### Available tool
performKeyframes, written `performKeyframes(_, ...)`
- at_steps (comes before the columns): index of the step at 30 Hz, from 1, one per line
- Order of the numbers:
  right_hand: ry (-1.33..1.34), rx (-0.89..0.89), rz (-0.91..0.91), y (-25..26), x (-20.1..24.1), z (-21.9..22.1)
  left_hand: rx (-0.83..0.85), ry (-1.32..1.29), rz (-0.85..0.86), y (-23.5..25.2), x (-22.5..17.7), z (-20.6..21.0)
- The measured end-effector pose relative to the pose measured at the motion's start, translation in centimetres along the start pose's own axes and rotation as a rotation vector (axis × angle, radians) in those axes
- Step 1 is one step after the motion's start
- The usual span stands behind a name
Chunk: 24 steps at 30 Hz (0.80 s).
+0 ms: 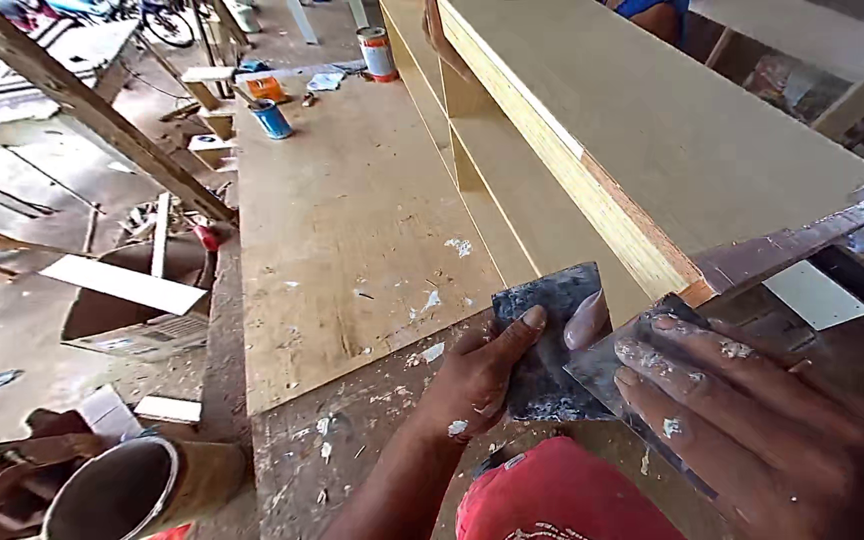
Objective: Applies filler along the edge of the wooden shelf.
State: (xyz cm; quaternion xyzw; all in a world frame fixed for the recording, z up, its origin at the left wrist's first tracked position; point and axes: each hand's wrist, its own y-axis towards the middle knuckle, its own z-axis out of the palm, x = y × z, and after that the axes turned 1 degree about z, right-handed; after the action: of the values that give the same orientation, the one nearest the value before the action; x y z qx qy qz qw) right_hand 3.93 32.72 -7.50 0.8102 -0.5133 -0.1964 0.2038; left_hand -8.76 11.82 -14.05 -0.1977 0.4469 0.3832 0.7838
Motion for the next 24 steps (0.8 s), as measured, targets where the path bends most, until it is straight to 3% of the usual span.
performKeyframes(5, -0.092, 0.034, -0.01, 0.0, 1.1, 0.0, 0.07, 0.093, 0.096, -0.2, -0.8, 0.9)
performKeyframes(9, 0.084, 0.126, -0.028, -1.5, -0.5, -2.5, -0.003, 0.132, 0.131, 0.4, -1.1, 0.9)
performKeyframes(12, 0.323, 0.041, 0.071, -3.6, -5.1, -6.1, -0.175, 0.1, 0.222, 1.3, -2.1, -0.1)
performKeyframes(16, 0.187, -0.166, 0.243, -4.1, -13.4, -9.5, -0.18, 0.079, 0.252, 2.0, -1.1, -2.7)
performKeyframes(20, 0.092, -0.065, 0.313, -4.1, -19.8, -8.4, -0.259, 0.041, 0.173, 2.8, 1.3, -3.1)
performKeyframes(24, 0.019, 0.037, 0.275, -4.2, -23.2, -6.8, -0.273, 0.023, 0.158, 3.6, 3.1, -3.9)
